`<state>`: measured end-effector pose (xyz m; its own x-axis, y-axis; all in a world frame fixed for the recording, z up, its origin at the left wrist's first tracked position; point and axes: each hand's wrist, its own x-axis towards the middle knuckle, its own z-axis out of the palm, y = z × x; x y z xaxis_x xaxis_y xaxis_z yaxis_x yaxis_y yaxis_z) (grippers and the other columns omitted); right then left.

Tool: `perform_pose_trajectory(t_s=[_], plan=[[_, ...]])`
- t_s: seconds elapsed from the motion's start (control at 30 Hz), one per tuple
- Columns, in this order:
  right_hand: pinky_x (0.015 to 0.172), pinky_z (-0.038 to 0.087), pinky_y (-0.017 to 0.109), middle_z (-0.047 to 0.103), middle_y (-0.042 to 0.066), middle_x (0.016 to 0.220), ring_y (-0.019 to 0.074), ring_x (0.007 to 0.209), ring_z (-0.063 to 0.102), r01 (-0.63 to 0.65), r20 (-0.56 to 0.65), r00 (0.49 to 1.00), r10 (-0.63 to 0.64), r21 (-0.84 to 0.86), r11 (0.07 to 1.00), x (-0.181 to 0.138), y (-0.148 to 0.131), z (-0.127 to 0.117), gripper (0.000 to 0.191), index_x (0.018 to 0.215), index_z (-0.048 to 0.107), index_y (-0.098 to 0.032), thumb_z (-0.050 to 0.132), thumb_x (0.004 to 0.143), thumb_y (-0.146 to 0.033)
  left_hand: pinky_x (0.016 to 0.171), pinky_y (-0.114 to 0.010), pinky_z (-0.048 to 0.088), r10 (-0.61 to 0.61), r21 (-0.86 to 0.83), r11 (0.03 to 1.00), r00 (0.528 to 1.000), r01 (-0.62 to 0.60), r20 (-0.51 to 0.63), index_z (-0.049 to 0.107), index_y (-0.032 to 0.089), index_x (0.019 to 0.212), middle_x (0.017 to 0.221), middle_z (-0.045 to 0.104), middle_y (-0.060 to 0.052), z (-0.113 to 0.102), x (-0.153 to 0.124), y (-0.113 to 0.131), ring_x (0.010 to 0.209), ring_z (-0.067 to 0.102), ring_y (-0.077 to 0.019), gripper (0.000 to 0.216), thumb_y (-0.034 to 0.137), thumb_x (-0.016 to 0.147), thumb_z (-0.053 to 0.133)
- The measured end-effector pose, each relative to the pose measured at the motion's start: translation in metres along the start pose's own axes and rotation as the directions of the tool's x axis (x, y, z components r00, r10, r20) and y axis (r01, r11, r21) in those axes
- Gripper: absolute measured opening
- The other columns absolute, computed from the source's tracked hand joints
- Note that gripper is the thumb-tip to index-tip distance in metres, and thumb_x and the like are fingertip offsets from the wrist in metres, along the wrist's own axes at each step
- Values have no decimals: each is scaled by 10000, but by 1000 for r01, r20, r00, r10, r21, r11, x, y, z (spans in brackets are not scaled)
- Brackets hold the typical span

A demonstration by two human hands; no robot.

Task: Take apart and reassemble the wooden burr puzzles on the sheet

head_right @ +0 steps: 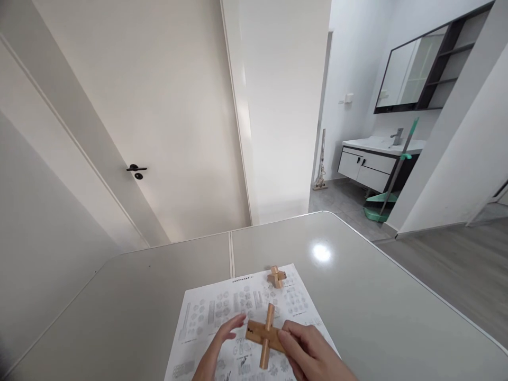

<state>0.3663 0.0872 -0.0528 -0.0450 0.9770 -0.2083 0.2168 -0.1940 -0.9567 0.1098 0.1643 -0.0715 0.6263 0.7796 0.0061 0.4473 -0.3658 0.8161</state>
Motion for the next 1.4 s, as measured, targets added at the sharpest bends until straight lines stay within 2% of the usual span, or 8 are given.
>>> perform_pose_trajectory(t_s=[0.17, 0.27, 0.37, 0.5, 0.67, 0.87, 1.23, 1.4], plan=[[804, 431, 321, 550, -23, 526, 221, 709, 570, 20, 133, 991, -25, 39, 999, 6, 5, 11, 518, 701, 493, -256, 435, 979, -689, 1170, -531, 388, 6, -148, 989, 980, 25, 200, 236, 410, 1594, 1645, 361, -82, -17, 19, 38, 1444, 430, -361, 1160, 476, 649, 906], [735, 428, 308, 518, -58, 500, 154, 532, 488, 19, 218, 974, -68, 219, 975, 18, 13, 17, 494, 739, 520, -242, 473, 975, -674, 1184, -497, 374, 11, -200, 979, 964, 44, 265, 341, 398, 1557, 1609, 420, -66, -20, 27, 33, 1417, 452, -333, 1095, 361, 630, 925], [602, 379, 276, 508, -73, 496, 115, 445, 411, 34, 236, 963, -130, 372, 927, 38, 18, 23, 487, 793, 530, -228, 497, 962, -684, 1154, -483, 412, -11, -198, 979, 977, 54, 215, 459, 366, 1493, 1519, 528, -71, -18, 39, 21, 1344, 514, -329, 1031, 279, 584, 936], [498, 299, 235, 499, -69, 577, 87, 462, 394, 87, 134, 977, -169, 472, 877, 70, 28, 32, 487, 821, 574, -198, 564, 940, -671, 1107, -475, 457, -22, -178, 984, 998, 31, 52, 499, 346, 1466, 1485, 567, -78, -10, 54, -3, 1247, 580, -305, 977, 157, 589, 885], [423, 276, 207, 551, -78, 585, 59, 390, 392, 101, 95, 980, -176, 524, 846, 100, 42, 48, 465, 942, 579, -191, 600, 929, -656, 1074, -473, 484, -18, -250, 968, 998, 4, -55, 549, 308, 1423, 1422, 620, -98, -7, 62, -31, 1194, 612, -302, 939, 252, 571, 942], [359, 307, 188, 601, -69, 553, 71, 346, 452, 132, -46, 991, -126, 528, 839, 110, 47, 63, 463, 896, 529, -208, 632, 905, -660, 1039, -459, 512, -49, -248, 969, 990, 14, -132, 567, 307, 1388, 1393, 637, -99, -7, 60, -38, 1169, 636, -310, 888, 282, 584, 942], [339, 245, 167, 605, -82, 556, 39, 306, 386, 83, 83, 984, -156, 564, 822, 106, 51, 58, 426, 912, 501, -217, 627, 933, -623, 1064, -495, 495, -39, -271, 962, 999, 38, 1, 561, 316, 1443, 1420, 636, -107, -8, 61, -43, 1178, 637, -341, 1032, 400, 511, 997], [405, 306, 185, 641, -54, 595, 60, 378, 444, 100, 44, 983, -176, 677, 729, 107, 55, 67, 415, 1004, 520, -206, 643, 940, -597, 1049, -457, 497, -17, -370, 929, 993, -28, -117, 549, 310, 1445, 1441, 606, -113, -2, 60, -42, 1151, 642, -324, 1017, 459, 537, 982]])
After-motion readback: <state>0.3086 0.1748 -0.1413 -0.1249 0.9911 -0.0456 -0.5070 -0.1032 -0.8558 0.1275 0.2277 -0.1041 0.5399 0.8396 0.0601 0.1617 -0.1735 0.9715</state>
